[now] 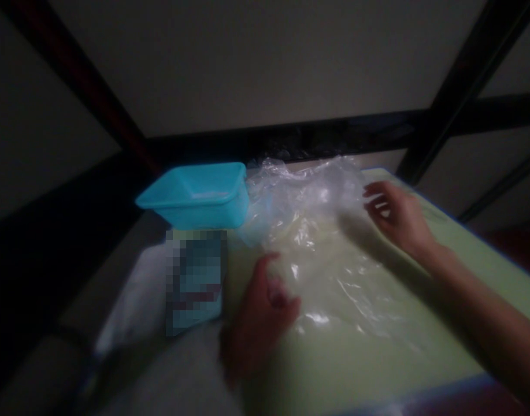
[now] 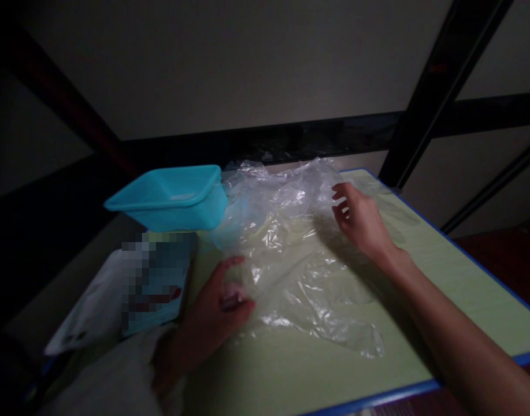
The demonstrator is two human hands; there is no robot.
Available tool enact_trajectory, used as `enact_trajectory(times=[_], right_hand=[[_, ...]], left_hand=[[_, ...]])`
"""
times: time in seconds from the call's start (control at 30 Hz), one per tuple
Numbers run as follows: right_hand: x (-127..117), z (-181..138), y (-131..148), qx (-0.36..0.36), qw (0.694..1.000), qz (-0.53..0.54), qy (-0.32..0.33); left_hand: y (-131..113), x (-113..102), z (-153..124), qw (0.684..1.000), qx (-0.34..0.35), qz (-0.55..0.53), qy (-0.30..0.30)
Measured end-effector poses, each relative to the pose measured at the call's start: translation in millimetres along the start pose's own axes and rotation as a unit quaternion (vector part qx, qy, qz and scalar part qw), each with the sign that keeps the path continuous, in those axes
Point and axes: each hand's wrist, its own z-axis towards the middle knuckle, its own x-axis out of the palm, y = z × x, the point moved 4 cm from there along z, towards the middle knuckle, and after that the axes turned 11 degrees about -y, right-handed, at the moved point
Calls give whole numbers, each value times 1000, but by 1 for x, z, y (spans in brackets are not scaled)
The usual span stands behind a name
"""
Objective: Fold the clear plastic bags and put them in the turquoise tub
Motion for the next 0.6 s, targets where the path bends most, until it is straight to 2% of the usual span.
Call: enact_trajectory(times=[0.07, 0.13, 0.2, 0.3, 0.37, 0.43, 0.53, 0.6], right_hand=[[0, -2, 11, -27, 1000, 2, 6], [6, -7, 23, -77, 996, 17, 52], [18, -19, 36, -144, 980, 45, 127], [41, -44, 50, -238, 934, 82, 252], [52, -60, 57, -285, 902, 92, 310], [57, -73, 63, -299, 884, 89, 349], [55, -83, 74, -306, 873, 89, 370], [52, -85, 82, -313, 872, 86, 367]], left_hand=[[-7, -6, -1, 998, 42, 4, -56], [-16, -13, -4, 987, 98, -9, -126], [-24, -20, -9, 969, 153, -33, -191], [-31, -25, -17, 946, 204, -38, -250], [-32, -24, -19, 943, 225, -6, -246], [-34, -19, -20, 943, 255, 39, -208], [-33, -8, -19, 935, 310, 124, -119], [-25, 0, -18, 929, 322, 171, -63]])
